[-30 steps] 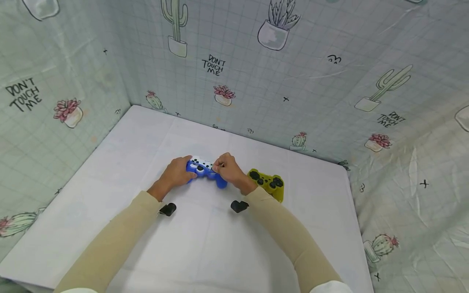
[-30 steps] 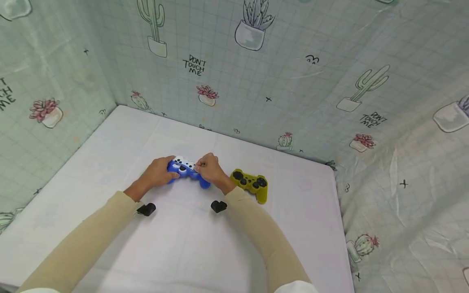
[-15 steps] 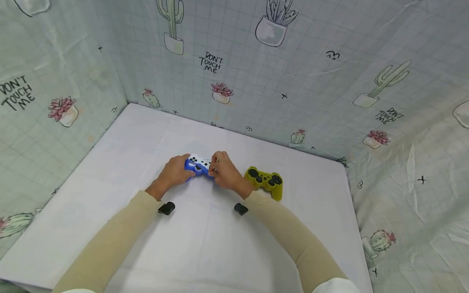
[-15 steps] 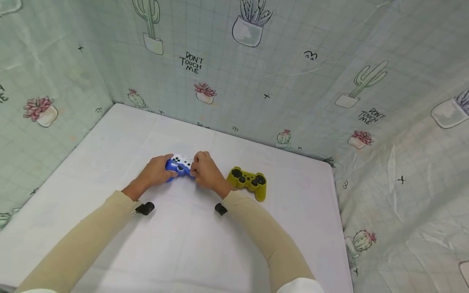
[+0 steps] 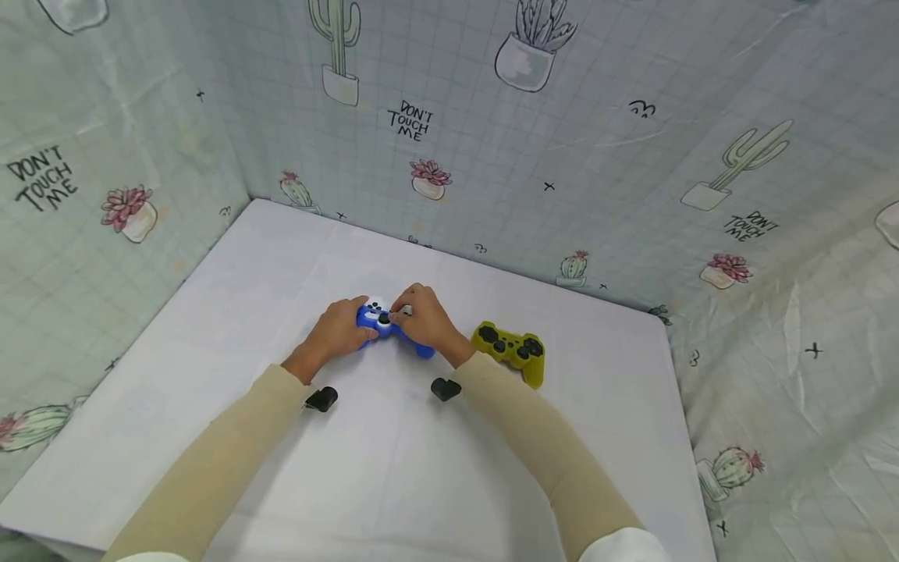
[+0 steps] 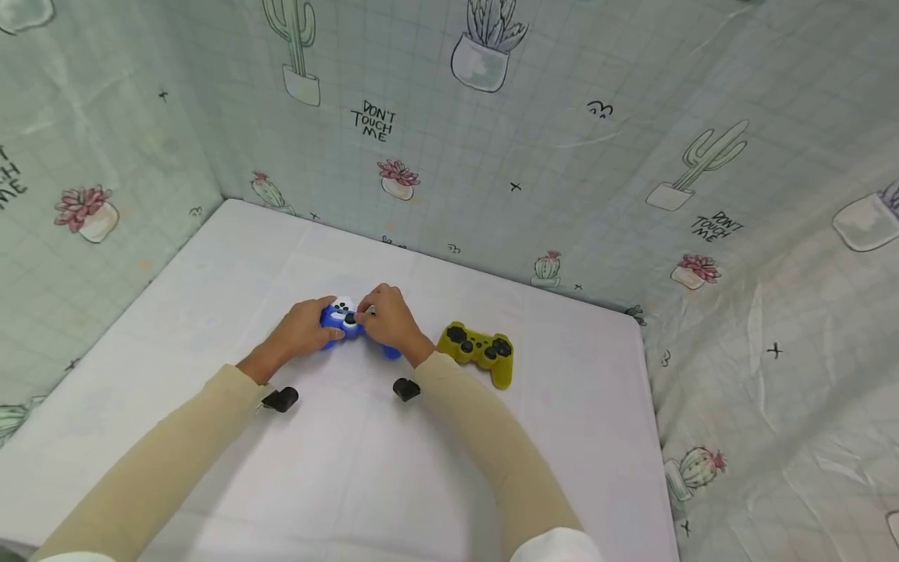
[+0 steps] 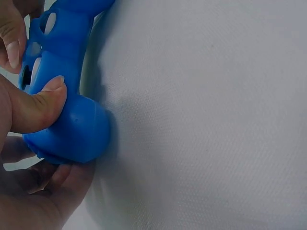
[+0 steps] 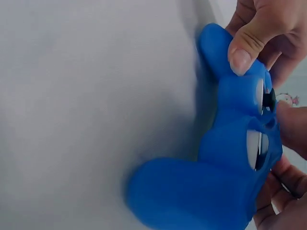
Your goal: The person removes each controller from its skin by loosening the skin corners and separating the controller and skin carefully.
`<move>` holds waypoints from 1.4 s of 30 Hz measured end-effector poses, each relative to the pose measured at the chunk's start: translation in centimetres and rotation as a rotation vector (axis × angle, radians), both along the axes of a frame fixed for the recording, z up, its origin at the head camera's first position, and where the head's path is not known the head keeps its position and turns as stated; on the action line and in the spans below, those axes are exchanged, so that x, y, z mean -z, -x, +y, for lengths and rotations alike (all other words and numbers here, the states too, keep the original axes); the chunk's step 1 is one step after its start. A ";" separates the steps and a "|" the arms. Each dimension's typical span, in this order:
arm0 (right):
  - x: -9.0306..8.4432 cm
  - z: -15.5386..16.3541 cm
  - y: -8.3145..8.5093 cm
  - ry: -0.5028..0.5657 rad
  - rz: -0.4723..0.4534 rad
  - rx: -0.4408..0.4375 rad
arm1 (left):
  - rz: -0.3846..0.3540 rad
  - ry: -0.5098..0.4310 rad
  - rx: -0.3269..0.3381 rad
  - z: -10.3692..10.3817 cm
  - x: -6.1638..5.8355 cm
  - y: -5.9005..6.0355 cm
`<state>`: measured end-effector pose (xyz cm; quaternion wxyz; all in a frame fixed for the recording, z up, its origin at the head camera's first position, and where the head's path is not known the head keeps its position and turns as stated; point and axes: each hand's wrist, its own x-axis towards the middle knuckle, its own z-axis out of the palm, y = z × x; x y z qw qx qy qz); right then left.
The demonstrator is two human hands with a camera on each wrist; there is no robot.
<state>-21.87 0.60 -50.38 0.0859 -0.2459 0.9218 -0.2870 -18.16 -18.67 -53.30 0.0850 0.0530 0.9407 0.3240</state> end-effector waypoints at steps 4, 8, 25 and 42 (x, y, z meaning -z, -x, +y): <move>-0.2 -1.0 0.3 -0.040 -0.004 0.005 | 0.000 -0.007 -0.003 0.0 -0.1 -0.1; -0.6 -1.7 0.4 -0.078 0.024 -0.017 | 0.005 -0.023 -0.018 -0.1 -0.2 -0.1; -1.5 -2.1 0.6 0.176 -0.434 0.200 | 0.016 -0.022 -0.027 0.0 -0.2 0.1; -0.8 -0.9 -1.3 -0.144 0.013 -0.002 | 0.003 -0.009 -0.056 0.3 -0.2 -0.1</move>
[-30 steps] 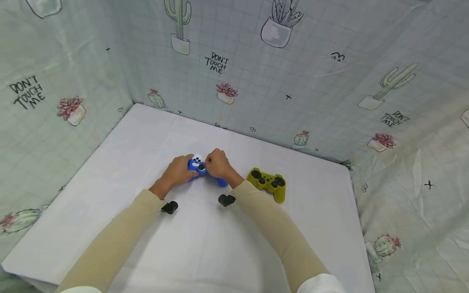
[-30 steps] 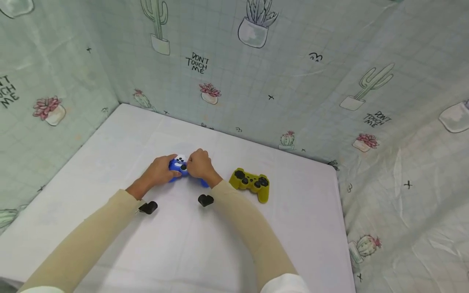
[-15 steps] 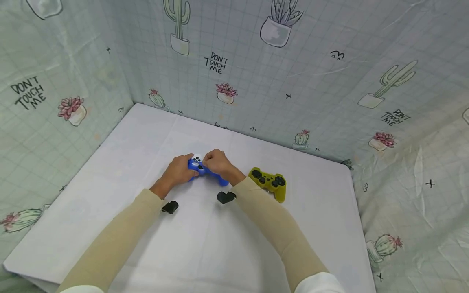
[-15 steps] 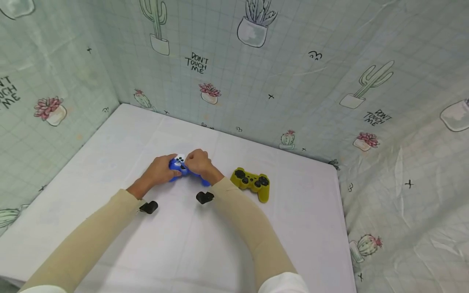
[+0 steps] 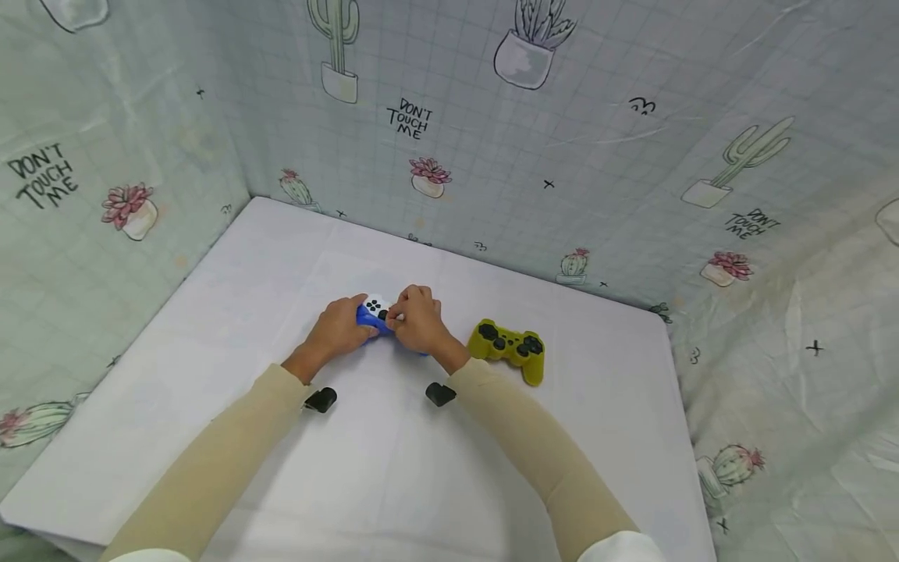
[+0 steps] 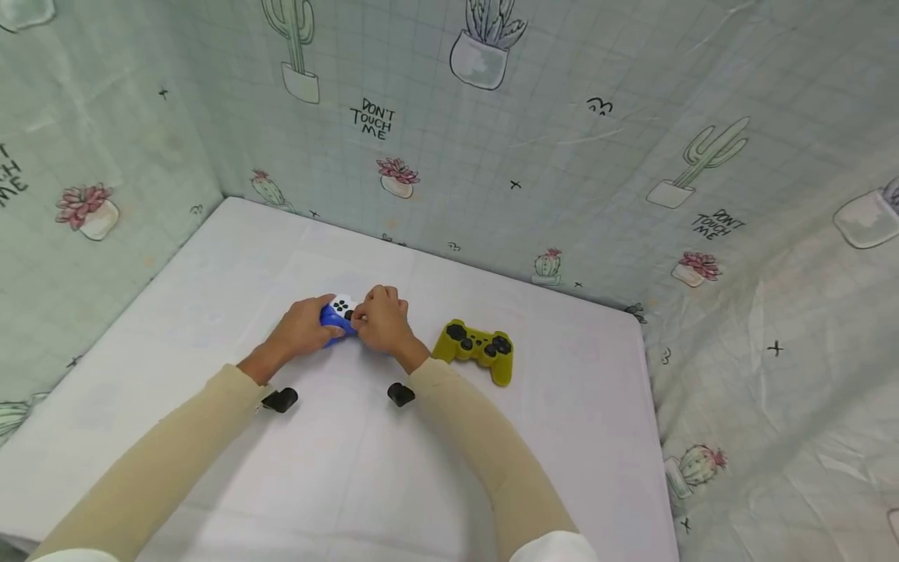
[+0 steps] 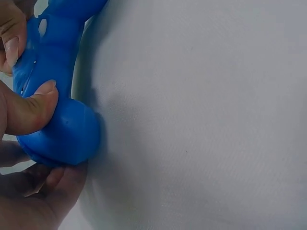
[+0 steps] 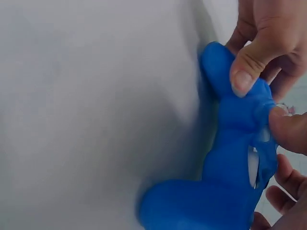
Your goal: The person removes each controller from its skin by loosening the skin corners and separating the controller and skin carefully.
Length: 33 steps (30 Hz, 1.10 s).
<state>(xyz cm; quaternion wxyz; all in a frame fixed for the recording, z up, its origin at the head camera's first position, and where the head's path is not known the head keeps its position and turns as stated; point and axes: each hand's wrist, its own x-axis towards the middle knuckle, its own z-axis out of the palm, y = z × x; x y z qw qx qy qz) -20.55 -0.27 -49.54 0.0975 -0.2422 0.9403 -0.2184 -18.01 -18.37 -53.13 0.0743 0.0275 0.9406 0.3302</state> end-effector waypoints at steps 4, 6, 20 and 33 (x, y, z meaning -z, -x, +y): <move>0.0 1.3 -0.4 0.057 -0.020 0.043 | 0.025 -0.031 0.002 -0.2 0.5 -0.2; -0.2 2.1 -0.4 0.137 -0.049 0.112 | 0.046 -0.057 0.010 -0.5 0.8 -0.4; 0.7 4.6 -1.7 -0.039 -0.091 0.366 | 0.169 -0.095 -0.054 -0.6 1.3 -1.9; 2.4 4.0 -2.4 0.053 0.023 0.483 | 0.184 -0.083 -0.129 -0.3 1.1 -1.8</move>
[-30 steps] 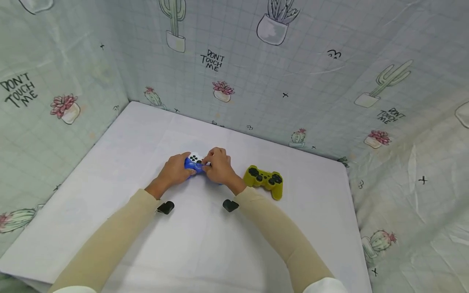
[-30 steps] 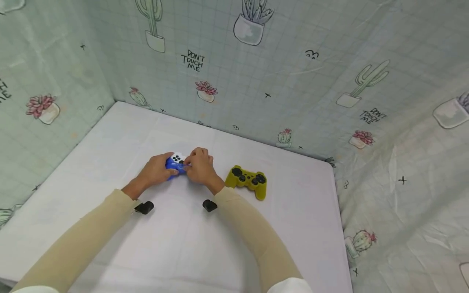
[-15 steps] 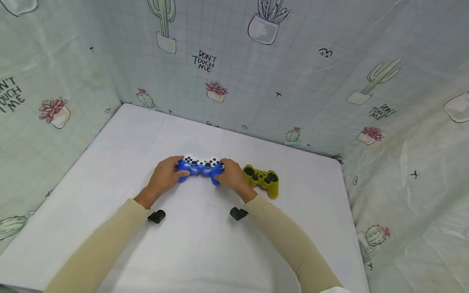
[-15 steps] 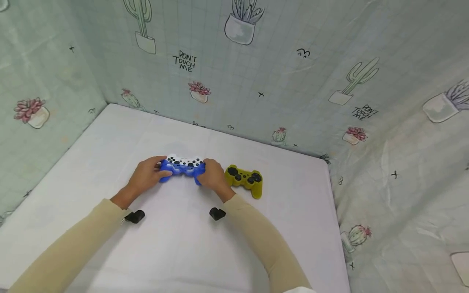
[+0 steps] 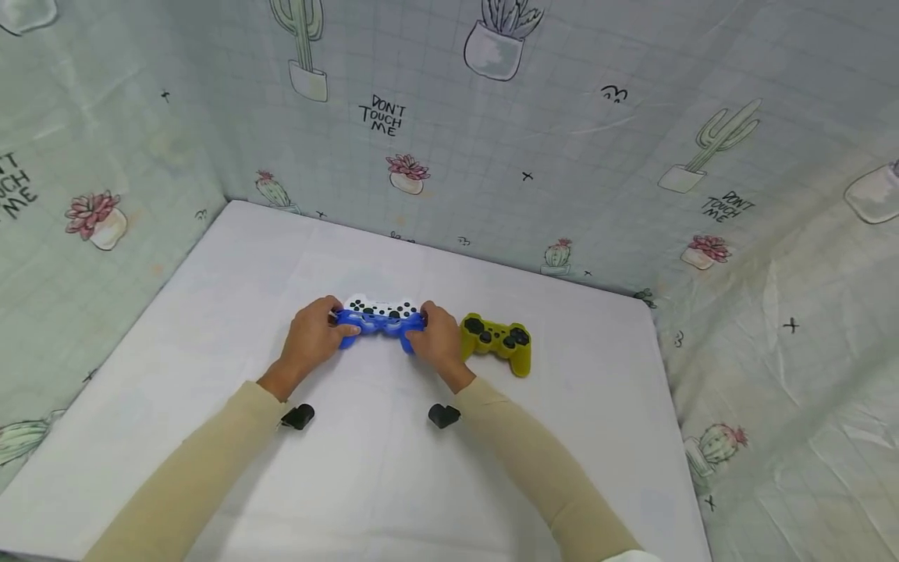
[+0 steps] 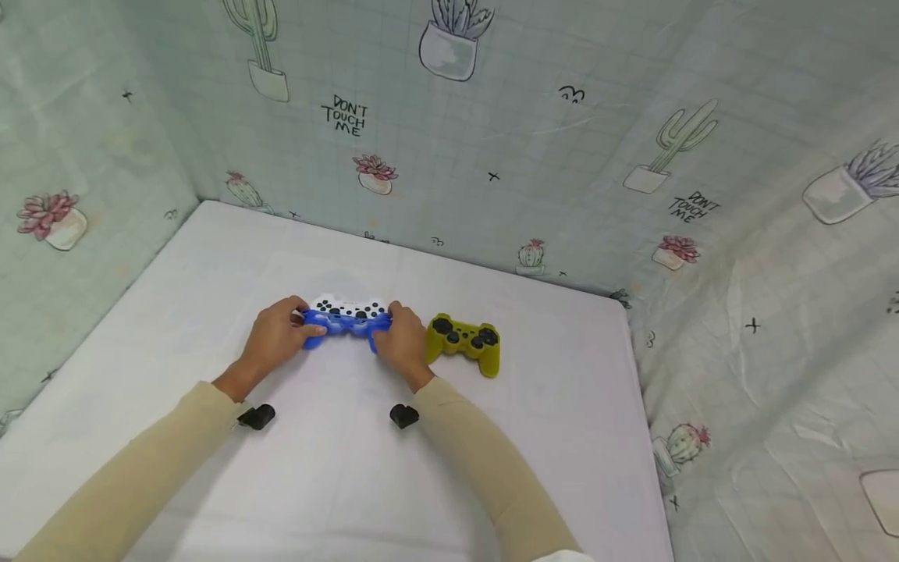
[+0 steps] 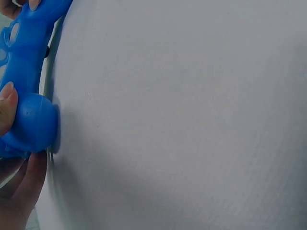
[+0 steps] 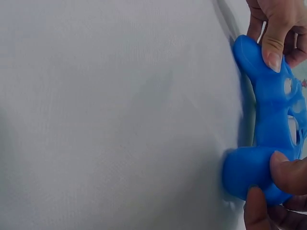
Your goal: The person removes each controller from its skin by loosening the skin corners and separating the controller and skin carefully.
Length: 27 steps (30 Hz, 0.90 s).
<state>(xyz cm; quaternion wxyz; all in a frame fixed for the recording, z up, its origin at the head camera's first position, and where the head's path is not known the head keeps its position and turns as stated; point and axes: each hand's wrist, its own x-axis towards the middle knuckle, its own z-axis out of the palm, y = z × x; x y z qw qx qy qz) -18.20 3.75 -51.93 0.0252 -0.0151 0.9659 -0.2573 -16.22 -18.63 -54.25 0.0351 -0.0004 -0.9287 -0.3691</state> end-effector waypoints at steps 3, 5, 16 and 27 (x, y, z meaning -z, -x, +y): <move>0.0 -0.2 0.0 0.011 0.025 -0.008 | 0.004 0.016 -0.005 0.1 -0.1 0.0; 0.1 -0.2 0.0 0.011 0.049 -0.008 | 0.006 0.001 -0.004 0.3 -0.1 -0.1; 1.1 -0.3 -0.8 0.045 0.088 -0.047 | 0.103 -0.027 -0.054 0.6 0.5 -0.9; 2.1 0.1 -0.7 0.034 0.162 -0.101 | 0.069 0.036 0.001 -0.1 0.2 0.1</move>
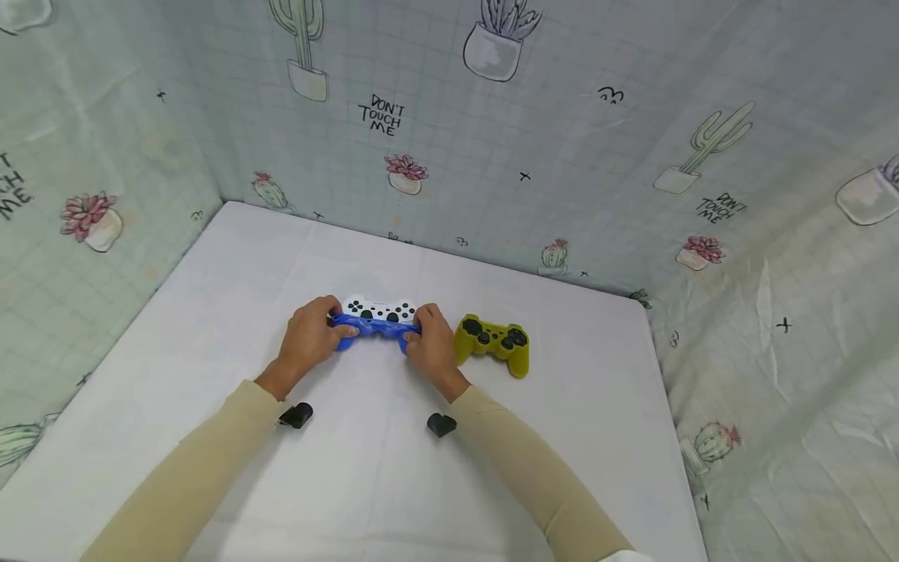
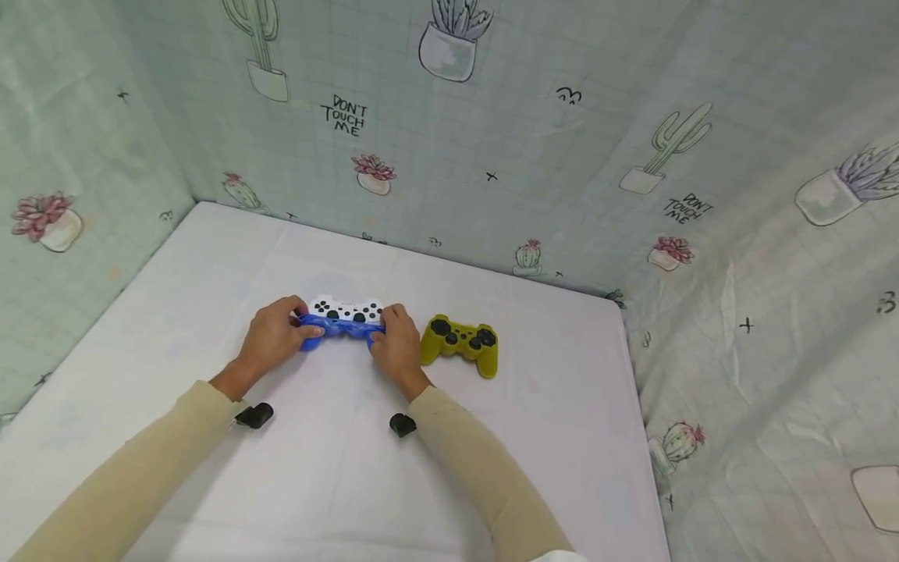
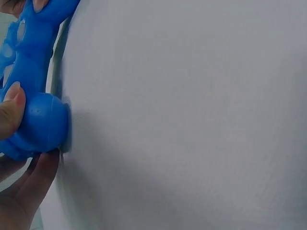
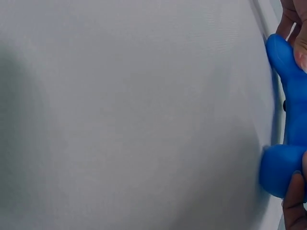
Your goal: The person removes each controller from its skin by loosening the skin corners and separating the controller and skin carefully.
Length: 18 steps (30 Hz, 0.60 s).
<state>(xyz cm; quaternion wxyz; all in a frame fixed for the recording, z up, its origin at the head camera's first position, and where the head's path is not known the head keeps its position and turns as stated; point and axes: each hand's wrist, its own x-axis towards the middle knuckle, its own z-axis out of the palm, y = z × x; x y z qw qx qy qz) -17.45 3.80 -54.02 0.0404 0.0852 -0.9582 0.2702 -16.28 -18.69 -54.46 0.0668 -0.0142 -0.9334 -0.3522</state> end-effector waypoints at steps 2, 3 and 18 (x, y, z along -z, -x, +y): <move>0.1 0.1 0.1 -0.010 0.019 -0.003 | -0.008 0.014 0.024 0.0 -0.1 0.3; 0.1 0.2 0.1 -0.010 0.027 -0.006 | -0.013 0.023 0.035 0.0 -0.2 0.4; 0.6 0.4 -0.4 -0.030 -0.081 -0.035 | 0.024 0.076 0.095 0.2 0.2 -0.4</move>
